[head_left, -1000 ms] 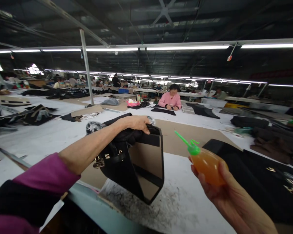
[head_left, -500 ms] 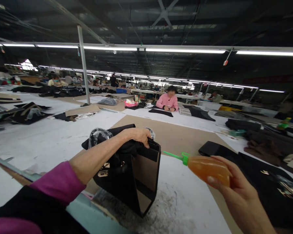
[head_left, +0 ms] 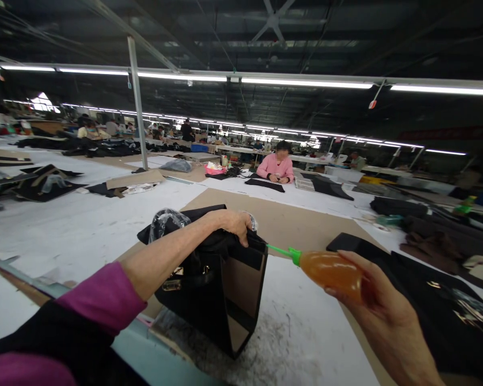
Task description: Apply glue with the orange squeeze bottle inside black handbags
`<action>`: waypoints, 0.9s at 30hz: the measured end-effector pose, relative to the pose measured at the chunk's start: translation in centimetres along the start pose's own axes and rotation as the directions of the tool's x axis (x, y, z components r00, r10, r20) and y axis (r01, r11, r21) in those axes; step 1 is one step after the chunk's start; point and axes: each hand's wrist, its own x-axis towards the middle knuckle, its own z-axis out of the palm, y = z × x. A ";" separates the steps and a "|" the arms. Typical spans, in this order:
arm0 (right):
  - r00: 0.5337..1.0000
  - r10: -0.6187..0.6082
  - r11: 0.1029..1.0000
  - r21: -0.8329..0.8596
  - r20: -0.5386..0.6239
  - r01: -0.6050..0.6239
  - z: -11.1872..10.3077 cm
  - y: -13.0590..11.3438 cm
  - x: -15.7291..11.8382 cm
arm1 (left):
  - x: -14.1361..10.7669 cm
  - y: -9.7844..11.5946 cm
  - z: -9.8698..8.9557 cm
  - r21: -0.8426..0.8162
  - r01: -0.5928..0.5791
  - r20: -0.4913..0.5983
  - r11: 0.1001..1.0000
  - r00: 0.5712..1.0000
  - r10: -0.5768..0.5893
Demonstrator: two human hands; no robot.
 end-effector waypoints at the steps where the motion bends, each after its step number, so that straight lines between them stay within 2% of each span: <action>1: 1.000 0.003 1.000 0.003 0.001 -0.003 0.0 0.1 0.0 | 0.0 0.1 0.0 0.002 0.001 0.000 1.000 1.000 -0.001; 12: 0.997 0.049 0.999 -0.012 0.065 -0.048 0.0 1.3 -0.8 | -0.4 0.9 0.0 0.020 0.006 -0.016 1.000 1.000 -0.006; 19: 0.994 0.105 0.993 0.053 -0.022 -0.104 -0.2 0.8 -0.1 | -0.1 0.8 0.1 0.025 0.014 -0.023 1.000 1.000 -0.014; 27: 0.990 0.141 0.986 0.089 0.014 -0.141 0.3 1.7 -0.9 | 0.0 0.7 0.2 0.029 -0.007 -0.023 1.000 1.000 0.008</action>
